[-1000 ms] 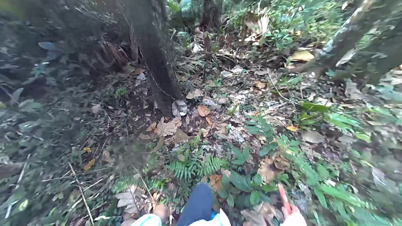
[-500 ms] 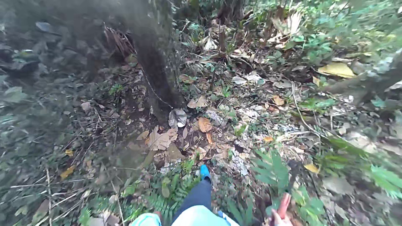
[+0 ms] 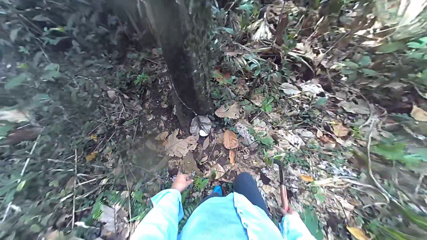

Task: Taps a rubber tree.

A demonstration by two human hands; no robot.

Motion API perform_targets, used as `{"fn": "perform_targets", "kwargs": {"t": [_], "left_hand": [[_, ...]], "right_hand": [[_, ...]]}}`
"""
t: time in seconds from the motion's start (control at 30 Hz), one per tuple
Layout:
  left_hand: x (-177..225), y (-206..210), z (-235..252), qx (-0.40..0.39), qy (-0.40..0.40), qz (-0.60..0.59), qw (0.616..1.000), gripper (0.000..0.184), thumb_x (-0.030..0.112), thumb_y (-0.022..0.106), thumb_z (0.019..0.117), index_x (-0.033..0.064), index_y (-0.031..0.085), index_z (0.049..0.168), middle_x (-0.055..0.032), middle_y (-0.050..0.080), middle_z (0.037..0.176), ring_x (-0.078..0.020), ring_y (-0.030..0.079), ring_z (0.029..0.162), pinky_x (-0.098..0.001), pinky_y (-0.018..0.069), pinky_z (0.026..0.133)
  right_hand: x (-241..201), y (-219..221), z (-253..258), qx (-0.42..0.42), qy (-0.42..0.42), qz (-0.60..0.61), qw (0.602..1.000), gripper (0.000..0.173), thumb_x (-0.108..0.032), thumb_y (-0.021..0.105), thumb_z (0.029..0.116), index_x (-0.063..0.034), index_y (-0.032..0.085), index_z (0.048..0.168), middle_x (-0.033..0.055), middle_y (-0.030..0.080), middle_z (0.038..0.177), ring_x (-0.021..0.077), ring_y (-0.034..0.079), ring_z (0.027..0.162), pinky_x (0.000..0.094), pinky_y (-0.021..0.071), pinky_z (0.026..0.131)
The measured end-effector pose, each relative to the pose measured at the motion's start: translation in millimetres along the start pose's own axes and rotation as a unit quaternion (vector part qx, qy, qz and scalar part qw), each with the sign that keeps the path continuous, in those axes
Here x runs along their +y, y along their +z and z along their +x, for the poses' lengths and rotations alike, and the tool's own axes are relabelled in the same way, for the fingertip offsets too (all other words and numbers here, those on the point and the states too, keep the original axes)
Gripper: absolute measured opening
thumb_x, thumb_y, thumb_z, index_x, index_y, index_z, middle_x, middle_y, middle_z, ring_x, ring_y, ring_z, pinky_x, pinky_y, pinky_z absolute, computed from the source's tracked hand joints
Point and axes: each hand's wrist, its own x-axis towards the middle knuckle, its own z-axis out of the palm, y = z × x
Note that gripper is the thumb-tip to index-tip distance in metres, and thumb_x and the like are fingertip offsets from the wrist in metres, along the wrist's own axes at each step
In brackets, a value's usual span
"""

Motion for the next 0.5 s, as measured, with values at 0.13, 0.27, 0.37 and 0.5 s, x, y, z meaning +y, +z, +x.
{"fn": "perform_targets", "kwargs": {"t": [0.13,0.27,0.37,0.5], "left_hand": [[-45,34,17,0.004,-0.124,-0.116,0.985,0.046,0.034,0.055,0.1070,-0.0081,0.064,0.126,-0.0305,0.065,0.126,-0.0411,0.063,0.120,-0.0550,0.0454,0.107],[-71,83,26,0.045,-0.258,-0.187,0.947,0.042,0.029,0.058,0.1055,-0.0051,0.065,0.128,-0.0282,0.066,0.127,-0.0412,0.062,0.123,-0.0556,0.0459,0.108],[-49,107,50,-0.035,-0.315,-0.083,0.945,0.042,0.031,0.058,0.1045,-0.0025,0.066,0.129,-0.0247,0.063,0.137,-0.0388,0.056,0.134,-0.0550,0.0417,0.114],[65,89,93,-0.091,-0.324,-0.082,0.938,0.044,0.030,0.057,0.1041,-0.0032,0.064,0.132,-0.0251,0.061,0.140,-0.0404,0.054,0.136,-0.0578,0.0411,0.113]], "right_hand": [[-86,-20,38,-0.037,-0.040,-0.060,0.997,0.046,-0.010,0.065,0.0998,0.0102,0.052,0.138,0.0333,0.060,0.131,0.0417,0.061,0.121,0.0533,0.0457,0.106],[-178,-37,93,-0.096,-0.078,-0.113,0.986,0.046,-0.006,0.061,0.1014,0.0111,0.049,0.142,0.0360,0.055,0.137,0.0431,0.056,0.128,0.0525,0.0414,0.111],[-234,-38,171,-0.111,-0.091,-0.211,0.967,0.047,-0.012,0.066,0.0991,0.0073,0.053,0.140,0.0320,0.059,0.135,0.0420,0.057,0.129,0.0535,0.0431,0.111],[-344,-48,235,-0.153,-0.107,-0.360,0.914,0.048,-0.014,0.065,0.1001,0.0082,0.053,0.141,0.0306,0.057,0.139,0.0388,0.054,0.134,0.0493,0.0395,0.115]]}}
